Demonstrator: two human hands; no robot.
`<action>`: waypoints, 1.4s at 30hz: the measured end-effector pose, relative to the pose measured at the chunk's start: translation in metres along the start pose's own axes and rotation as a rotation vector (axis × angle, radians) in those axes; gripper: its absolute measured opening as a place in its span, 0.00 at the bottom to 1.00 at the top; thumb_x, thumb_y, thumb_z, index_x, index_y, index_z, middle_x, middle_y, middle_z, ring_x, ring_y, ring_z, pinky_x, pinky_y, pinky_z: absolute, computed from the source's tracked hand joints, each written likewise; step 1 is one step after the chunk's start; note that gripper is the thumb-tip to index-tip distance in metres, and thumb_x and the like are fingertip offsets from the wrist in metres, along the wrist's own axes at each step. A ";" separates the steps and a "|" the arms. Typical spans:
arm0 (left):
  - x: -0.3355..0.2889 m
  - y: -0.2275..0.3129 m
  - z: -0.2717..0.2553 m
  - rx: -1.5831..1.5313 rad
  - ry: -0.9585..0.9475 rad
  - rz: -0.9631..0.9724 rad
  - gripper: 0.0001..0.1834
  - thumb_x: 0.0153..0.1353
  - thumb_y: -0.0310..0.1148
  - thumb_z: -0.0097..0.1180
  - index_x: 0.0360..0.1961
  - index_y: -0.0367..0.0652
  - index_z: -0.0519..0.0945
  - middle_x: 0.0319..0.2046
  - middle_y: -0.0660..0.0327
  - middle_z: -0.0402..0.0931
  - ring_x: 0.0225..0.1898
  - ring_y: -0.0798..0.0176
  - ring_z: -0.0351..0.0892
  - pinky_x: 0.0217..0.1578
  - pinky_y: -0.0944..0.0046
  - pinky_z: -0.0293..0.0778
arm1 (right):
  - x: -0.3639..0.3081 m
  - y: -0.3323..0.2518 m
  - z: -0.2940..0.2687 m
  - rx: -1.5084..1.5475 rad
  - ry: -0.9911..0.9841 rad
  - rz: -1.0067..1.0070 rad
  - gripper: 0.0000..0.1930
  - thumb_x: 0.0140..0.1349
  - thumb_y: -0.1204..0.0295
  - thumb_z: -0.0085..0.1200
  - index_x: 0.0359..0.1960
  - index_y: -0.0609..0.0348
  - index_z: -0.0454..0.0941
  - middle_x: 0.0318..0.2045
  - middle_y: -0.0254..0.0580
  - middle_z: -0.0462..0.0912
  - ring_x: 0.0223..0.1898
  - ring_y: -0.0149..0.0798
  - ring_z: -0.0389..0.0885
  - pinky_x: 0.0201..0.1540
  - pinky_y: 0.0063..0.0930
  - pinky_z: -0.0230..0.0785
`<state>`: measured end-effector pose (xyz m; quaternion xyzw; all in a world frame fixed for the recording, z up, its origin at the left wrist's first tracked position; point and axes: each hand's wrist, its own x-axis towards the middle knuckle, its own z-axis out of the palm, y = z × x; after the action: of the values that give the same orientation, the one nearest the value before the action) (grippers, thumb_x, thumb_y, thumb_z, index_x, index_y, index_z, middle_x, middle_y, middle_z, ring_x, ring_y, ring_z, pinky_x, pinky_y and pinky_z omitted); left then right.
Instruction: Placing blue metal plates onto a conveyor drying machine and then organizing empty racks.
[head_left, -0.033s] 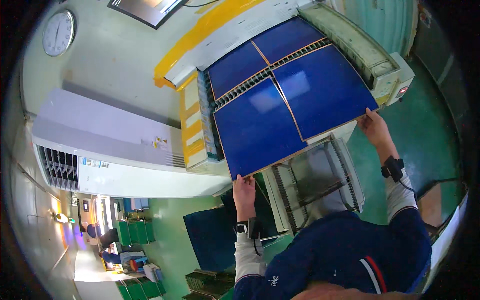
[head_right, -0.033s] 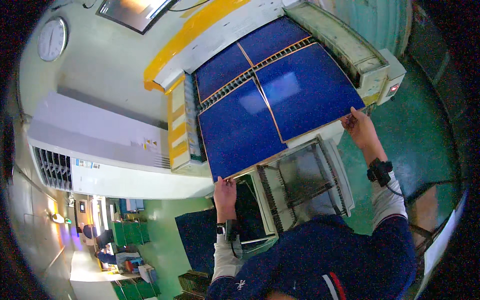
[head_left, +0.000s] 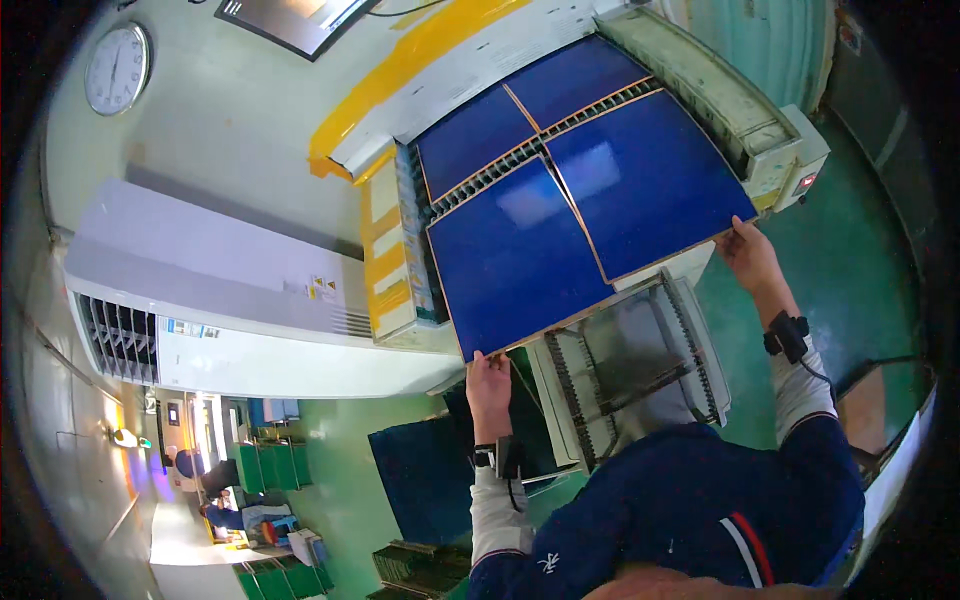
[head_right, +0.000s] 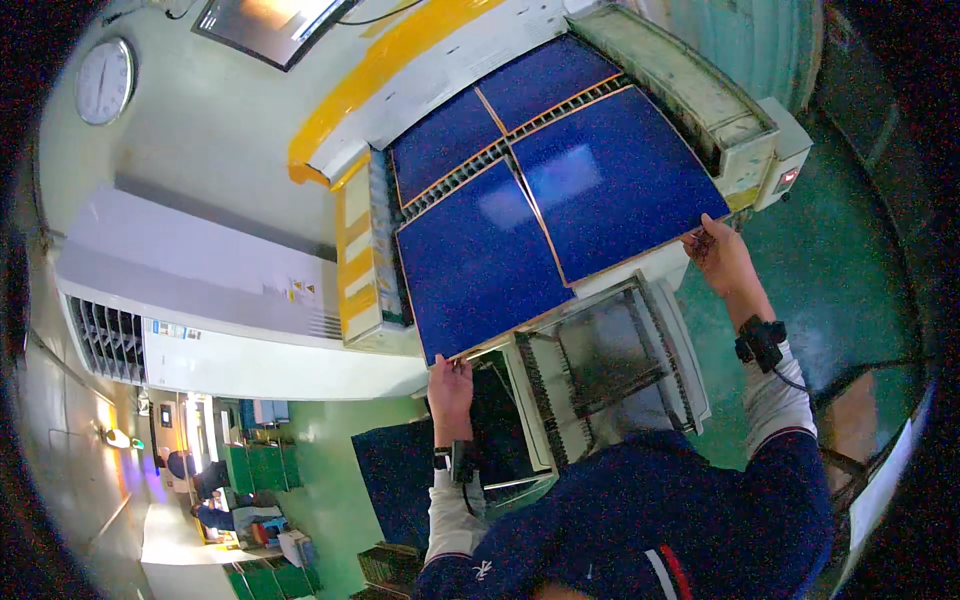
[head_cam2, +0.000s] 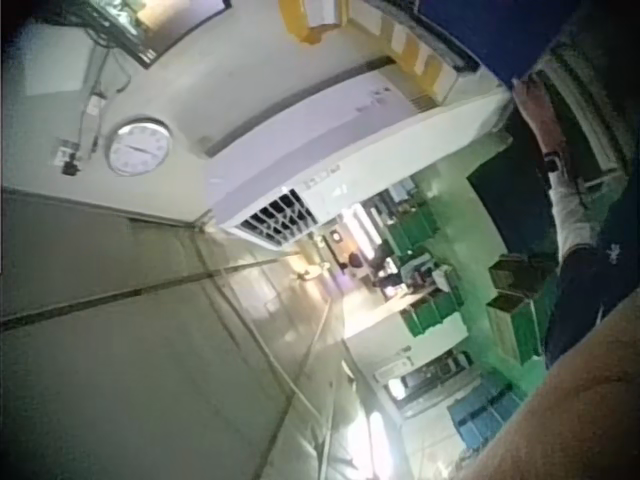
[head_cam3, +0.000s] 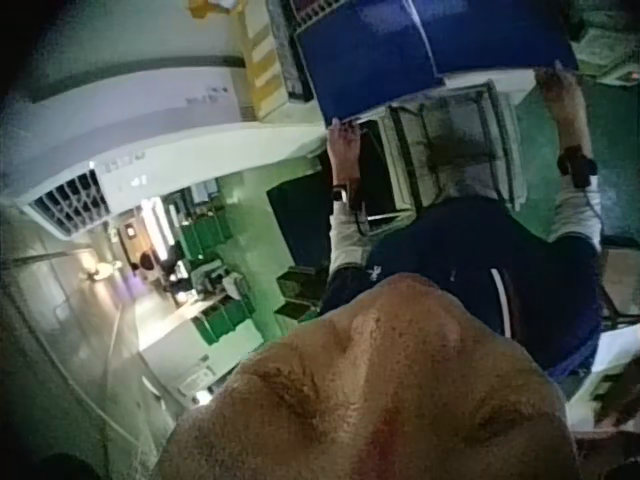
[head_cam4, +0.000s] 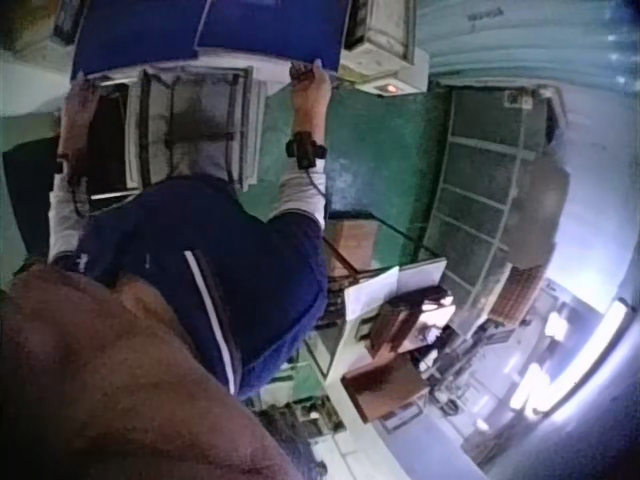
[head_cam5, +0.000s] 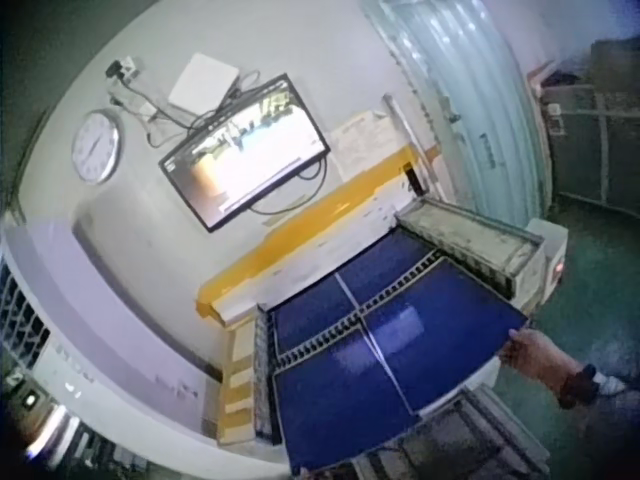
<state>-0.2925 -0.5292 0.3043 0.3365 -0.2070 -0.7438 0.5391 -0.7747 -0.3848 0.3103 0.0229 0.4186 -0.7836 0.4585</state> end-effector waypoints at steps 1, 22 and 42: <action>0.002 0.001 0.001 0.008 -0.003 0.003 0.05 0.64 0.34 0.54 0.37 0.46 0.77 0.36 0.65 0.79 0.40 0.63 0.76 0.44 0.60 0.73 | 0.005 0.000 -0.002 0.003 0.004 -0.008 0.12 0.64 0.63 0.53 0.27 0.56 0.72 0.24 0.39 0.78 0.28 0.36 0.79 0.35 0.30 0.72; 0.054 0.012 -0.005 0.075 0.005 -0.063 0.08 0.65 0.34 0.53 0.38 0.41 0.76 0.39 0.58 0.79 0.42 0.58 0.78 0.43 0.60 0.77 | 0.046 -0.012 0.000 -0.169 -0.019 -0.046 0.11 0.65 0.63 0.51 0.30 0.55 0.72 0.26 0.39 0.79 0.27 0.36 0.80 0.31 0.31 0.74; 0.042 0.007 -0.011 0.186 -0.041 -0.190 0.18 0.67 0.41 0.50 0.47 0.37 0.72 0.39 0.56 0.76 0.45 0.55 0.76 0.48 0.57 0.74 | 0.036 0.002 0.005 -0.379 -0.127 0.106 0.15 0.63 0.54 0.53 0.34 0.53 0.75 0.30 0.37 0.81 0.29 0.32 0.79 0.31 0.25 0.71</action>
<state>-0.2883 -0.5709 0.2898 0.3882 -0.2532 -0.7758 0.4281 -0.7925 -0.4137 0.2971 -0.0915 0.5269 -0.6654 0.5207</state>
